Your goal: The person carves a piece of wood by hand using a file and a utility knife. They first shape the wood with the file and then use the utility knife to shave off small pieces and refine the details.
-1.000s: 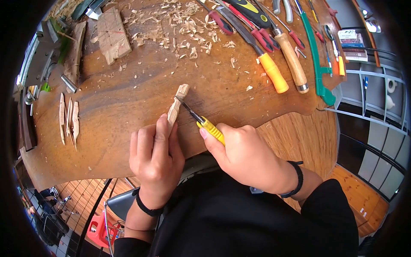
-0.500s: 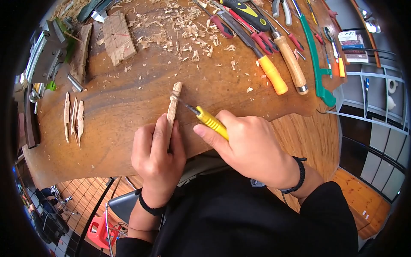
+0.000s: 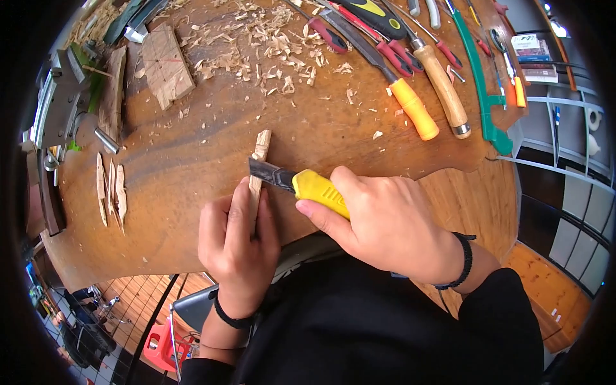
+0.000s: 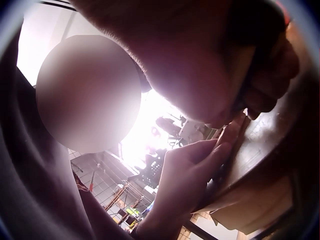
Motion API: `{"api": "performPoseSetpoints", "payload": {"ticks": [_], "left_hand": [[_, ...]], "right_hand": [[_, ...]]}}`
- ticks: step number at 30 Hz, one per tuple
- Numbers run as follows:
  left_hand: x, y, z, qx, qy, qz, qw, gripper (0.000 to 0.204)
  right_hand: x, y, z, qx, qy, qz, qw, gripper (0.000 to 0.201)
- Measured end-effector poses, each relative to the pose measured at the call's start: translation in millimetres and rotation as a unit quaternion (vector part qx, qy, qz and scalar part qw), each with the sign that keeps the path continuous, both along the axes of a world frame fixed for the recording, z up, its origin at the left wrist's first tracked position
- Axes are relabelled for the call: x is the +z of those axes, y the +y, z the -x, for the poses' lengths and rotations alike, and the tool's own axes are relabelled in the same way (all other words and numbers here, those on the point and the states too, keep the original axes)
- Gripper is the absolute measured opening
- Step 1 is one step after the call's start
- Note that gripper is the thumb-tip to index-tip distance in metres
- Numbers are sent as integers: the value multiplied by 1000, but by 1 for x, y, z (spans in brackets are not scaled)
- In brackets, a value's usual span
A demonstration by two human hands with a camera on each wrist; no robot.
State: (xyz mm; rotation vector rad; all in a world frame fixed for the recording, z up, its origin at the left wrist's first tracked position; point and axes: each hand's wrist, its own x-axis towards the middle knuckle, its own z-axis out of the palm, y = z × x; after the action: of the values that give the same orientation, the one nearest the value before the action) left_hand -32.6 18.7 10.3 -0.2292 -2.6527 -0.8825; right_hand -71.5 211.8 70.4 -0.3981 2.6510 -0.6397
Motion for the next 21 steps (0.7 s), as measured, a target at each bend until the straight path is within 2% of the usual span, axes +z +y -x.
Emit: {"api": "performPoseSetpoints", "payload": {"ticks": [4,12,18,21], "left_hand": [[0,0,3,-15,-2,12,1000,39],[2,0,3,-41,-3,28,999,38],[1,5,2,-4,4,17,1000,34],[1,6,1,4,-1,16,1000,32]], "right_hand": [[0,-3,-2,-10,2,-23,1000,47],[-12,-13,4,25,97,-75,992,50],[-20,-9,-1,20,142,-65,988,51],[-16,-4,-10,13,118,-79,990,51]]}}
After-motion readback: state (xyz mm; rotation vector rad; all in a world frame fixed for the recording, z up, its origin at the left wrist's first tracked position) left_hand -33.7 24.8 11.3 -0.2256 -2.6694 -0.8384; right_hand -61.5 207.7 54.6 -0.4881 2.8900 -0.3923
